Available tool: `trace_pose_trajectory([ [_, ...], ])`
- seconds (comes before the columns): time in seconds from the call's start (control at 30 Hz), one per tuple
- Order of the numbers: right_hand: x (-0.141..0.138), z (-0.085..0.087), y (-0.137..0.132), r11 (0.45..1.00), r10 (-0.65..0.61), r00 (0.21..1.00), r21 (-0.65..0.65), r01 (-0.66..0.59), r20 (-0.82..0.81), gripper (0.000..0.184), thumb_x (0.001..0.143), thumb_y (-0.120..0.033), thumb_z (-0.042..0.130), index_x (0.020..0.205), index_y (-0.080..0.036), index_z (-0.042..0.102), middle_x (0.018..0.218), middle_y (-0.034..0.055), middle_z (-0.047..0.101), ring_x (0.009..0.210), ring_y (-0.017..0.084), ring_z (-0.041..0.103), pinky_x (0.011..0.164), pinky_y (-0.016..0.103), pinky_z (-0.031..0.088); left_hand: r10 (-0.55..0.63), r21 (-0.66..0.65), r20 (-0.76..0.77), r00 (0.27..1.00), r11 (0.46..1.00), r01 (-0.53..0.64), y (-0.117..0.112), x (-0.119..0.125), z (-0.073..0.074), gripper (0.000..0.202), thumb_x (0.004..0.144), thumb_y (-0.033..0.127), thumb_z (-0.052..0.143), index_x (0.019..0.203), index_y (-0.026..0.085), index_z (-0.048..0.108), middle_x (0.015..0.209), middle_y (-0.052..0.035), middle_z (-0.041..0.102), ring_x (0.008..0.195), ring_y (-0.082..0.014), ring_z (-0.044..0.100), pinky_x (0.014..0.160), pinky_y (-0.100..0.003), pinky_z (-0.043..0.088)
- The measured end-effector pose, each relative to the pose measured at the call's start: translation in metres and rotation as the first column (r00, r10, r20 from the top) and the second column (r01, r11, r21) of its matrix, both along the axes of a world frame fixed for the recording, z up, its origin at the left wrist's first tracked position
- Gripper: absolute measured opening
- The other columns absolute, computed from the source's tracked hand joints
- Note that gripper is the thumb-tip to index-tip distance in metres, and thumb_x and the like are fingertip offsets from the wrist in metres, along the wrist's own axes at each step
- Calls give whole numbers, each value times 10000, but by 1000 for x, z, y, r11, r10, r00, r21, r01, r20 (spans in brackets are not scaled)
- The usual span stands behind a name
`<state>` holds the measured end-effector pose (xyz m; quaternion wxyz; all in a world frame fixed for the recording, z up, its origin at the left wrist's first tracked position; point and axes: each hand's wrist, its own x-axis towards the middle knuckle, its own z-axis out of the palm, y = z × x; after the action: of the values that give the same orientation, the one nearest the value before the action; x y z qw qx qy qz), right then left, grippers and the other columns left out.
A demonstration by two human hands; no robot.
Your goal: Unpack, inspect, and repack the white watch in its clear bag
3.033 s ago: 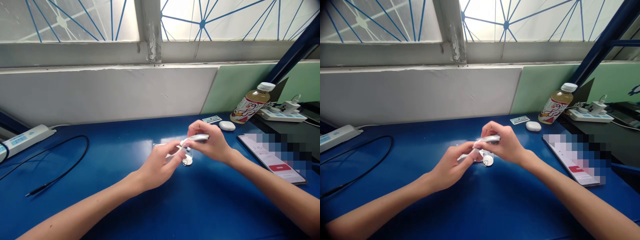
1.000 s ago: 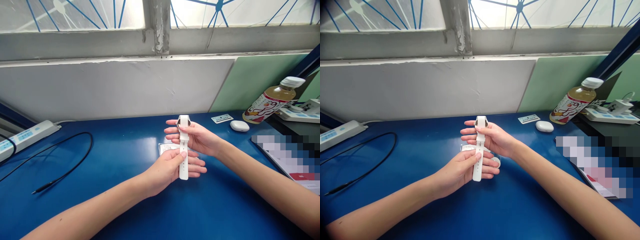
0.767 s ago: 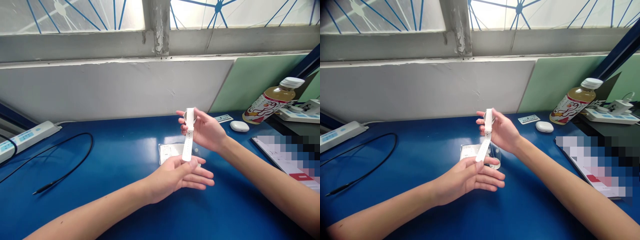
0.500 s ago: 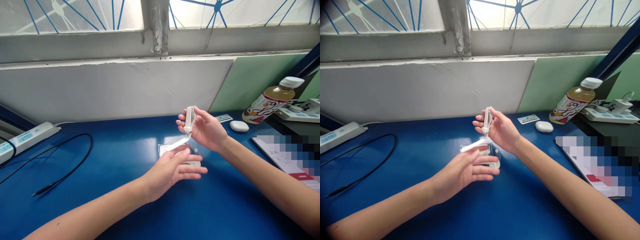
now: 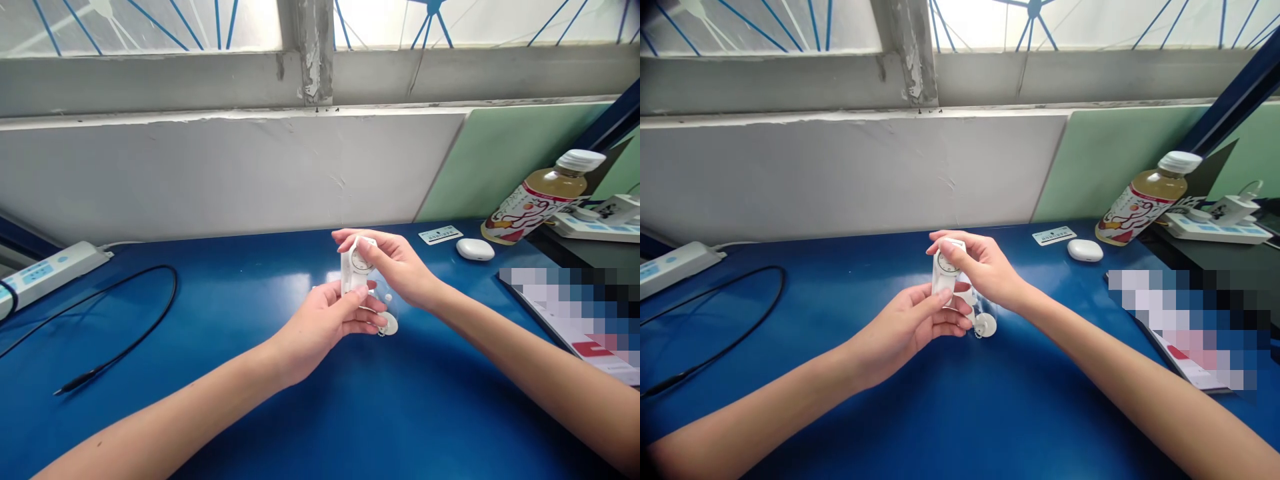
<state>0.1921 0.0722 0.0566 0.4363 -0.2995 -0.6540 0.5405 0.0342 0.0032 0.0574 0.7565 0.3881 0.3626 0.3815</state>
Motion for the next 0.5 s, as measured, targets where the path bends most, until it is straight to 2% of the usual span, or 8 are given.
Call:
trace_pose_trajectory([
  [0.07, 0, -3, 2, 981, 109, 992, -154, -117, -63, 361, 948, -520, 559, 991, -219, 754, 1171, 84, 731, 1055, 221, 677, 891, 332, 526, -44, -11, 24, 999, 999, 44, 0, 1, -2, 344, 986, 396, 589, 1096, 78, 660, 898, -107, 714, 824, -182, 696, 823, -318, 534],
  [0.1, -1, -4, 3, 953, 157, 981, -242, -181, -115, 391, 950, -535, 546, 1023, -208, 746, 1127, 94, 748, 1032, 226, 691, 901, 350, 532, -60, -11, 37, 998, 998, 60, 0, 1, -3, 365, 995, 417, 567, 1097, 78, 656, 897, -111, 717, 815, -181, 699, 816, -314, 536],
  [0.17, -1, -4, 4, 874, 203, 949, -393, -286, -240, 425, 956, -544, 524, 1076, -190, 726, 1079, 105, 764, 993, 229, 713, 913, 373, 542, -83, -9, 48, 995, 996, 84, 0, 1, -4, 391, 1005, 441, 536, 1088, 77, 652, 917, -128, 725, 814, -187, 709, 815, -315, 542],
  [0.23, 0, -2, 4, 801, 210, 913, -474, -366, -350, 436, 978, -524, 483, 1115, -175, 707, 1093, 109, 763, 999, 221, 720, 943, 372, 536, -105, -19, 46, 993, 994, 106, 0, 2, -5, 400, 1004, 446, 532, 1064, 71, 655, 938, -151, 731, 825, -203, 721, 823, -325, 549],
  [0.33, 2, 2, 3, 719, 247, 852, -503, -480, -461, 481, 1015, -506, 390, 1174, -157, 680, 1142, 110, 751, 1047, 221, 711, 989, 373, 513, -133, -47, 44, 990, 990, 135, -1, 3, -6, 387, 987, 433, 565, 1045, 62, 659, 991, -184, 734, 860, -230, 734, 839, -340, 559],
  [0.4, 2, 3, 2, 685, 290, 821, -492, -537, -492, 508, 1026, -507, 350, 1204, -151, 666, 1174, 109, 739, 1082, 229, 699, 1005, 384, 502, -140, -76, 50, 989, 987, 143, -1, 4, -6, 365, 994, 411, 559, 1048, 63, 656, 1034, -199, 732, 889, -237, 739, 853, -343, 563],
  [0.5, 2, 4, 0, 689, 320, 811, -468, -554, -489, 499, 1037, -481, 333, 1209, -150, 664, 1191, 105, 732, 1115, 231, 682, 1032, 392, 478, -136, -146, 77, 988, 978, 147, -2, 4, -7, 334, 1033, 357, 489, 1034, 66, 652, 1041, -201, 735, 898, -225, 745, 857, -333, 568],
])
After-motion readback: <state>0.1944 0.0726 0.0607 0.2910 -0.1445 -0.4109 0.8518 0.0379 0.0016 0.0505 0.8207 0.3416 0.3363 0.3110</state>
